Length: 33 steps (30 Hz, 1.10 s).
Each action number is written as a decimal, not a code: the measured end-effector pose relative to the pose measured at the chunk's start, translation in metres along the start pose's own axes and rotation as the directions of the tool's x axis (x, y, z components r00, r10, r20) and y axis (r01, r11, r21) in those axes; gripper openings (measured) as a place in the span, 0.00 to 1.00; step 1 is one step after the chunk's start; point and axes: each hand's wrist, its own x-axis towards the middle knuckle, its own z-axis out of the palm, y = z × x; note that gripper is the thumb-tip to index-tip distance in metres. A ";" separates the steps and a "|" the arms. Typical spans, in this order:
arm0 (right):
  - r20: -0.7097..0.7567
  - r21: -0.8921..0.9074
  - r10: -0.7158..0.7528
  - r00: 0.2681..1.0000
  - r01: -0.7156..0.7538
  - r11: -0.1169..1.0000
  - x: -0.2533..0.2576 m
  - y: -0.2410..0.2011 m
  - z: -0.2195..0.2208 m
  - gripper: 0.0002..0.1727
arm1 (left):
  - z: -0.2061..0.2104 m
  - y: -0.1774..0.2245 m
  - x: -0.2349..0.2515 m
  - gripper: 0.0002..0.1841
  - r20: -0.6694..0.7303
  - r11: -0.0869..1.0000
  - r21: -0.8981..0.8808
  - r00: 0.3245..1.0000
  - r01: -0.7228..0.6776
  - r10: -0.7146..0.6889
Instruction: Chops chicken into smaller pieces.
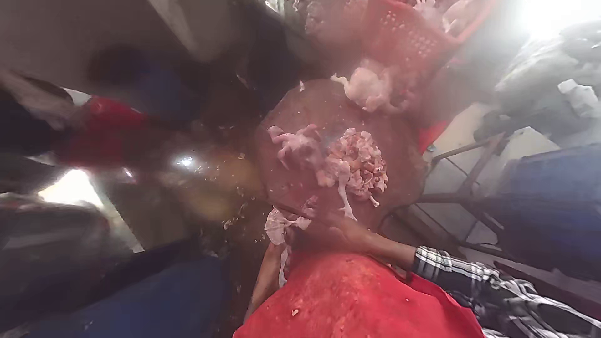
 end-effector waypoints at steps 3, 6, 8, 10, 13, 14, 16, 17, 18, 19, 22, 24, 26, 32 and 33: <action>0.178 -0.146 0.346 0.921 -0.323 0.935 0.001 0.033 0.006 0.38 | -0.002 -0.007 -0.003 0.14 -0.035 1.000 0.013 0.999 0.015 -0.014; 0.125 -0.094 0.319 0.939 -0.309 0.946 0.004 0.004 -0.004 0.35 | -0.008 -0.018 -0.006 0.15 -0.015 1.000 -0.009 1.000 0.023 -0.023; 0.082 0.043 0.178 0.981 -0.182 0.982 0.008 -0.016 -0.006 0.36 | -0.008 -0.022 -0.003 0.15 -0.004 1.000 -0.015 1.000 0.025 -0.025; 0.080 0.111 0.091 0.993 -0.100 0.989 0.009 -0.011 0.009 0.39 | -0.008 -0.023 -0.005 0.15 0.001 0.999 0.011 0.999 0.035 -0.035; 0.217 0.058 0.250 0.944 -0.268 0.962 0.003 0.028 0.021 0.37 | -0.002 -0.010 -0.007 0.15 0.025 0.993 0.113 0.999 0.034 -0.037; 0.223 0.068 0.309 0.924 -0.331 0.941 -0.001 0.041 0.018 0.36 | 0.003 -0.002 -0.009 0.15 0.059 0.987 0.160 0.997 0.031 -0.041; 0.141 0.083 0.397 0.907 -0.410 0.908 -0.005 0.059 0.007 0.38 | 0.018 0.014 -0.014 0.17 0.140 0.979 0.202 0.990 -0.006 -0.023; 0.084 0.087 0.435 0.897 -0.441 0.893 -0.008 0.060 0.001 0.38 | 0.026 0.019 -0.016 0.18 0.172 0.982 0.188 0.985 -0.026 -0.007; 0.016 0.080 0.455 0.891 -0.454 0.887 -0.006 0.056 -0.012 0.39 | 0.038 0.024 -0.011 0.18 0.189 0.988 0.142 0.981 -0.059 0.031; -0.055 0.085 0.443 0.895 -0.438 0.895 -0.001 0.046 -0.029 0.39 | 0.051 0.026 -0.001 0.18 0.187 0.993 0.072 0.979 -0.099 0.084; -0.237 0.174 0.232 0.943 -0.193 0.966 0.014 -0.020 -0.075 0.42 | 0.073 0.022 0.041 0.21 0.093 0.993 -0.043 0.989 -0.114 0.117; -0.368 0.329 0.043 0.929 0.087 0.940 0.020 -0.062 -0.084 0.47 | 0.071 0.016 0.067 0.23 0.006 1.000 0.030 1.000 -0.008 0.007; -0.482 0.419 -0.059 0.874 0.289 0.861 0.025 -0.081 -0.067 0.49 | 0.065 0.015 0.081 0.23 -0.029 0.994 0.088 0.998 0.066 -0.064; 0.065 0.114 0.339 0.939 -0.344 0.932 0.021 0.022 0.024 0.37 | 0.039 0.013 0.073 0.23 0.002 0.952 0.304 1.000 -0.026 0.027; 0.108 0.092 0.390 0.915 -0.400 0.912 0.020 0.022 0.022 0.38 | 0.030 0.015 0.064 0.24 -0.006 0.905 0.425 1.000 -0.025 0.031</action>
